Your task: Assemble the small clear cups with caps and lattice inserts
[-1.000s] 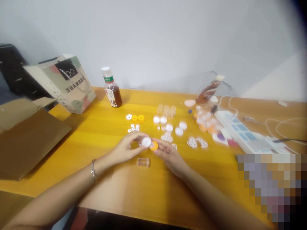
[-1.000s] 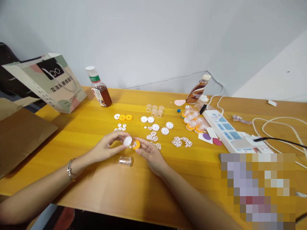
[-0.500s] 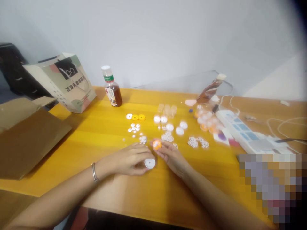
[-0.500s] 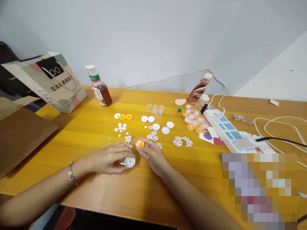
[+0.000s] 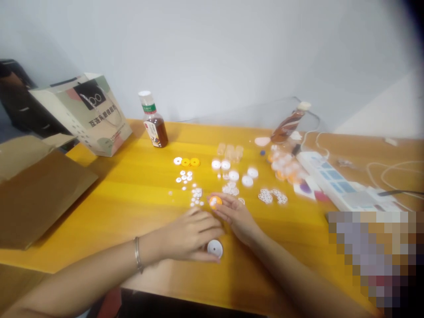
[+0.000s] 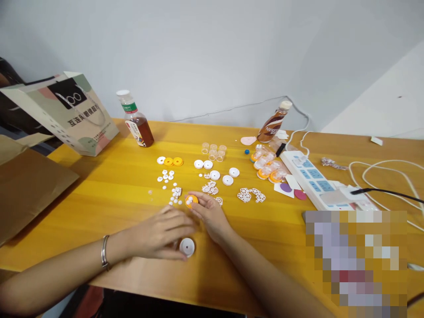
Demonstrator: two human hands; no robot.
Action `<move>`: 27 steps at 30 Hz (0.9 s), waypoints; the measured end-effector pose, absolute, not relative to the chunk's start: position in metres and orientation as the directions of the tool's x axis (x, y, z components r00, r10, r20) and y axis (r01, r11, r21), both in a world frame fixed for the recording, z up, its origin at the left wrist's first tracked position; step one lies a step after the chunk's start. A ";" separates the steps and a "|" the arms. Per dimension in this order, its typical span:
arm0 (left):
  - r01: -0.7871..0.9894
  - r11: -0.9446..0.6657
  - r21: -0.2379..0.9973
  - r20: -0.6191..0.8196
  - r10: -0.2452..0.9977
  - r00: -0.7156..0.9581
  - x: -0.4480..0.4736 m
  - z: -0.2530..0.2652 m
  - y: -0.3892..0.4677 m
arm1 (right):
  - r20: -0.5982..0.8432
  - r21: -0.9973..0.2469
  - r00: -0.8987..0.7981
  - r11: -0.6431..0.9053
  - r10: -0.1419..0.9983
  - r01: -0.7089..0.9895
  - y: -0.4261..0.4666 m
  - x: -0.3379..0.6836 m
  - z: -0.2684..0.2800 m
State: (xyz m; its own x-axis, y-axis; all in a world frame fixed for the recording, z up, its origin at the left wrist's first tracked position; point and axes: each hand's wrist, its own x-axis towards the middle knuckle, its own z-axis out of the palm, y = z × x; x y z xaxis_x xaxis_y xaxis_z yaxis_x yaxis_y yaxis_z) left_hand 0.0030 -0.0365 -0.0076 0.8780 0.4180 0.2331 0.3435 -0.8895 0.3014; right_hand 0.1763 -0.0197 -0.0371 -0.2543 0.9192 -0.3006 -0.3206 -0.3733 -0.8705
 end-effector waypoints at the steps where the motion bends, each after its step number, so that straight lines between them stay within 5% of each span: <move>1: 0.402 -0.858 0.319 0.283 0.491 0.824 0.003 -0.008 -0.033 | -0.293 -0.874 -0.261 -0.368 0.920 -0.317 -0.020 0.175 -0.037; 4: 0.525 -0.775 0.351 0.412 0.631 0.657 0.001 -0.014 -0.022 | -0.249 -0.890 -0.274 -0.331 0.929 -0.313 -0.021 0.173 -0.038; 10: 0.538 -0.742 0.400 0.424 0.670 0.609 0.000 -0.025 -0.012 | -0.225 -0.905 -0.227 -0.289 0.948 -0.313 -0.024 0.170 -0.042; 19: 0.516 -0.800 0.305 0.504 0.596 0.625 -0.003 -0.033 -0.007 | -0.355 -0.823 -0.195 -0.404 0.914 -0.400 -0.026 0.171 -0.034; 27: 0.451 -0.776 0.441 0.469 0.628 0.621 -0.008 -0.030 -0.004 | -0.372 -0.793 -0.235 -0.439 0.898 -0.422 -0.024 0.174 -0.035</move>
